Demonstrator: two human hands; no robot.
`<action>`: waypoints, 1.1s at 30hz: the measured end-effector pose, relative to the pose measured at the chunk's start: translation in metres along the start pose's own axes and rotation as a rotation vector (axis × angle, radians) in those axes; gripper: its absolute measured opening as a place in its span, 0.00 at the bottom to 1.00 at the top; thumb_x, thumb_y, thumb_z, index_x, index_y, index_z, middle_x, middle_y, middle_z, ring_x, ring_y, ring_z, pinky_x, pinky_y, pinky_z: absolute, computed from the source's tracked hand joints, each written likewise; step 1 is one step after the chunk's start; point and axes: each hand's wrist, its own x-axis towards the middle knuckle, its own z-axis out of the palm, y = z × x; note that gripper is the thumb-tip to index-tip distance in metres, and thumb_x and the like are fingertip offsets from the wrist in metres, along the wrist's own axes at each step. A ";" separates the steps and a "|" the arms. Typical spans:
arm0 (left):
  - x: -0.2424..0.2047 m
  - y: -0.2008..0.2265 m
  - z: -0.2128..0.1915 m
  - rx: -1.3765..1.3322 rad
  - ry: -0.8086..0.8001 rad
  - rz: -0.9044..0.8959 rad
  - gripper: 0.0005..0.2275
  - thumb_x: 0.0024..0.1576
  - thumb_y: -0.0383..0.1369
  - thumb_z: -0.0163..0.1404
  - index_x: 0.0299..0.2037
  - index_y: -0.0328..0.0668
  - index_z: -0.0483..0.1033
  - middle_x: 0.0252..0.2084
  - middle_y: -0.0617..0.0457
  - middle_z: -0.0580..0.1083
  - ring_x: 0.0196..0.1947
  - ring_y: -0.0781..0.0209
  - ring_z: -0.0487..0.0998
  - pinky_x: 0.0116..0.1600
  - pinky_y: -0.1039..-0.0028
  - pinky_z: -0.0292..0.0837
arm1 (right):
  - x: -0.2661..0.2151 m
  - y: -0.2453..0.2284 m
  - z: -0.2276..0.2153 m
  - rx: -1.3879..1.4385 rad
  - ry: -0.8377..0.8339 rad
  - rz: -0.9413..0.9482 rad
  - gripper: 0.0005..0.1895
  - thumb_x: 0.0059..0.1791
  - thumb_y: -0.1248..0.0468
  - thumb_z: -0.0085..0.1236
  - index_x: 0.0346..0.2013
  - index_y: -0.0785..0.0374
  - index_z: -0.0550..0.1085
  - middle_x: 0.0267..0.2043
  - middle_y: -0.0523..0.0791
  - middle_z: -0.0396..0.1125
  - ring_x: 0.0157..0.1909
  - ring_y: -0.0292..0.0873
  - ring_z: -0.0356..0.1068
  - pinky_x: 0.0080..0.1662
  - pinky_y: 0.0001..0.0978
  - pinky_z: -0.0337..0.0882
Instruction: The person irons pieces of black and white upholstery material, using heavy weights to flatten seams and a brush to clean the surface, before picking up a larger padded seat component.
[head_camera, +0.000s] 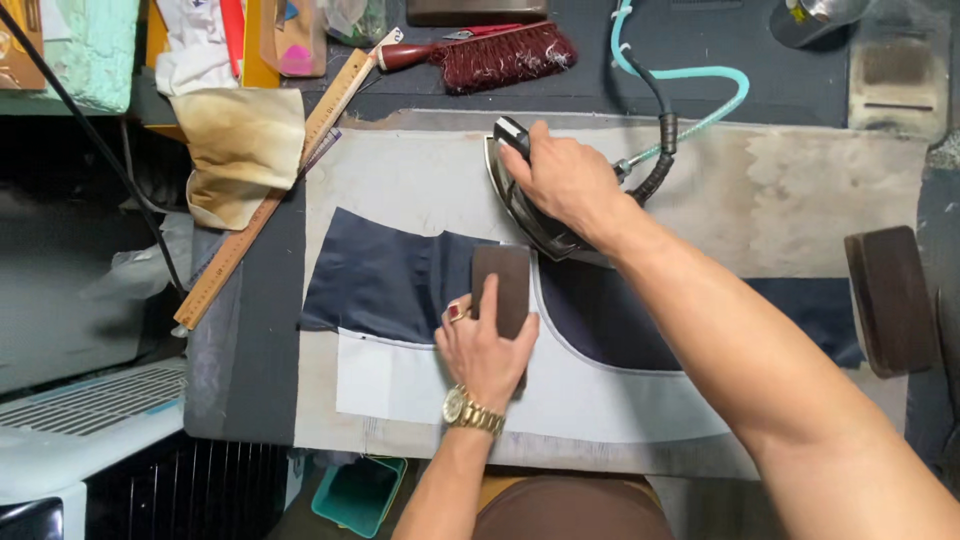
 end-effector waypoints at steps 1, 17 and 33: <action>0.003 0.006 0.013 0.009 0.004 -0.007 0.32 0.39 0.49 0.65 0.58 0.56 0.78 0.41 0.47 0.71 0.39 0.47 0.75 0.38 0.58 0.68 | -0.001 0.009 -0.009 0.004 -0.004 -0.011 0.32 0.59 0.39 0.30 0.45 0.69 0.65 0.34 0.66 0.71 0.42 0.73 0.76 0.44 0.62 0.74; 0.002 0.019 0.053 0.175 0.098 0.087 0.29 0.43 0.51 0.61 0.54 0.52 0.79 0.42 0.45 0.69 0.39 0.49 0.71 0.44 0.57 0.63 | -0.037 0.085 -0.066 0.283 -0.084 0.178 0.28 0.54 0.40 0.50 0.38 0.65 0.74 0.25 0.59 0.70 0.32 0.61 0.75 0.37 0.49 0.73; 0.125 -0.022 0.058 0.107 -0.714 0.938 0.31 0.53 0.50 0.59 0.66 0.63 0.63 0.61 0.43 0.68 0.45 0.46 0.75 0.60 0.57 0.60 | -0.262 0.035 -0.049 0.378 -0.239 0.714 0.21 0.50 0.44 0.57 0.52 0.48 0.79 0.39 0.44 0.77 0.36 0.47 0.71 0.46 0.35 0.66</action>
